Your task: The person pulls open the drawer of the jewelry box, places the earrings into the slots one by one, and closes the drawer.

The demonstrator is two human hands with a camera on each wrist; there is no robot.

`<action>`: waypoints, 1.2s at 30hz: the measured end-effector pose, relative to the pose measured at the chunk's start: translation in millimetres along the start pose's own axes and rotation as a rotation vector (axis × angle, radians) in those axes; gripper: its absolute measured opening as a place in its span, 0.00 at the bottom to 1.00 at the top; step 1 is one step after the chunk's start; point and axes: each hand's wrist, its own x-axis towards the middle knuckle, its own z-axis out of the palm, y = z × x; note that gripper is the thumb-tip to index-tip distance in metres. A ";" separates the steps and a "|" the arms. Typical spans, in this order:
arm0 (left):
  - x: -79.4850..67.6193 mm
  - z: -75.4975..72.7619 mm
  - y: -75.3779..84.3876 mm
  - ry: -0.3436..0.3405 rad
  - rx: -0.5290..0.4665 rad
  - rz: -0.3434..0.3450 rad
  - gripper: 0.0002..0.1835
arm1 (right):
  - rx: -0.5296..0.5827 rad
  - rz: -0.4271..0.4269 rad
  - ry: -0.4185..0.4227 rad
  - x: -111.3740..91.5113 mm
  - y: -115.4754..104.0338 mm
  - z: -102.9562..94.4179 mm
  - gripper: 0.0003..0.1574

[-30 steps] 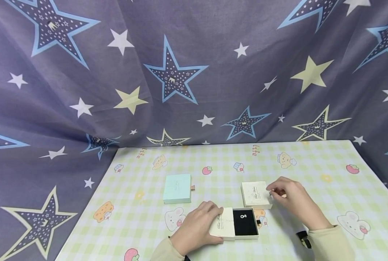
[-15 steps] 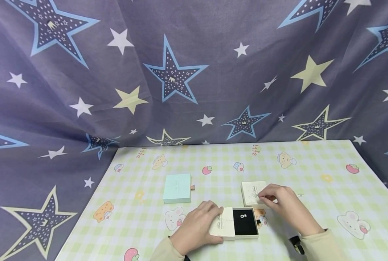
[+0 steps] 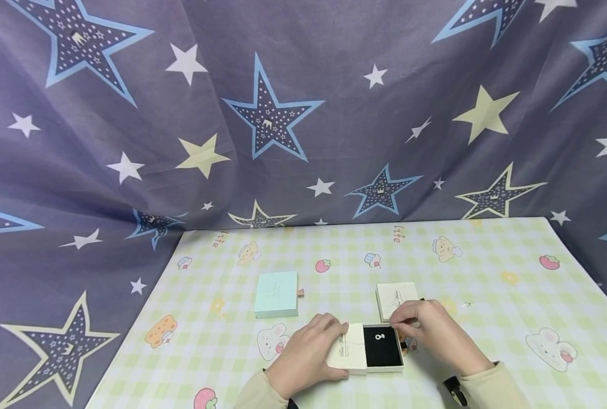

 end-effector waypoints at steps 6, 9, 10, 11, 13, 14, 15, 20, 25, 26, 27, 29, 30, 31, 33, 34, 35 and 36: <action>1.0 -0.3 -0.5 -0.011 -0.002 -0.008 0.42 | -0.005 -0.039 -0.035 1.3 -4.7 6.0 0.12; 1.0 0.5 -0.9 -0.008 0.001 -0.005 0.42 | 0.011 -0.086 -0.041 1.5 -5.6 9.8 0.12; 0.9 0.9 -1.1 -0.007 0.003 -0.004 0.42 | 0.019 -0.103 -0.042 1.5 -5.8 11.5 0.12; 0.8 1.3 -1.3 -0.006 0.003 -0.003 0.42 | 0.025 -0.118 -0.044 1.4 -6.2 13.1 0.12; 0.7 1.6 -1.4 -0.001 0.005 -0.001 0.42 | 0.040 -0.139 -0.053 1.3 -6.8 17.0 0.13; 0.6 1.9 -1.6 -0.001 0.004 0.000 0.42 | 0.044 -0.138 -0.065 1.2 -7.6 18.6 0.13; 0.6 2.1 -1.6 0.000 0.005 0.001 0.42 | 0.054 -0.129 -0.083 1.4 -8.3 20.0 0.12; 0.9 2.6 -1.1 -0.012 -0.006 -0.003 0.43 | 0.096 -0.002 -0.222 3.2 -14.0 24.1 0.07; 1.3 2.1 -0.2 -0.016 -0.013 -0.005 0.43 | 0.104 0.069 -0.289 2.8 -16.0 27.1 0.02; 1.4 1.9 -0.1 -0.016 -0.013 -0.004 0.43 | 0.106 0.073 -0.295 2.4 -15.9 27.4 0.02; 1.6 1.7 0.1 -0.016 -0.013 -0.004 0.43 | 0.110 0.073 -0.301 2.0 -15.8 27.6 0.03; 1.9 1.1 0.3 -0.017 -0.013 -0.004 0.42 | 0.109 0.075 -0.309 1.3 -15.7 28.1 0.06; 2.0 0.9 0.3 -0.017 -0.012 -0.005 0.42 | 0.109 0.075 -0.313 1.0 -15.4 28.4 0.08; 2.0 0.8 0.3 -0.016 -0.015 -0.005 0.42 | 0.107 0.077 -0.318 0.6 -15.5 28.8 0.10; 2.1 0.3 0.4 -0.016 -0.013 -0.006 0.42 | 0.097 0.080 -0.321 0.3 -15.6 29.7 0.11; 1.9 0.1 0.4 -0.017 -0.012 -0.007 0.42 | 0.088 0.078 -0.317 0.1 -15.6 30.3 0.11; 1.7 0.1 0.3 -0.018 -0.011 -0.007 0.42 | 0.082 0.070 -0.314 -0.1 -15.7 31.0 0.11; 1.7 0.2 0.3 -0.019 -0.011 -0.007 0.42 | 0.074 0.066 -0.311 -0.1 -15.8 31.4 0.11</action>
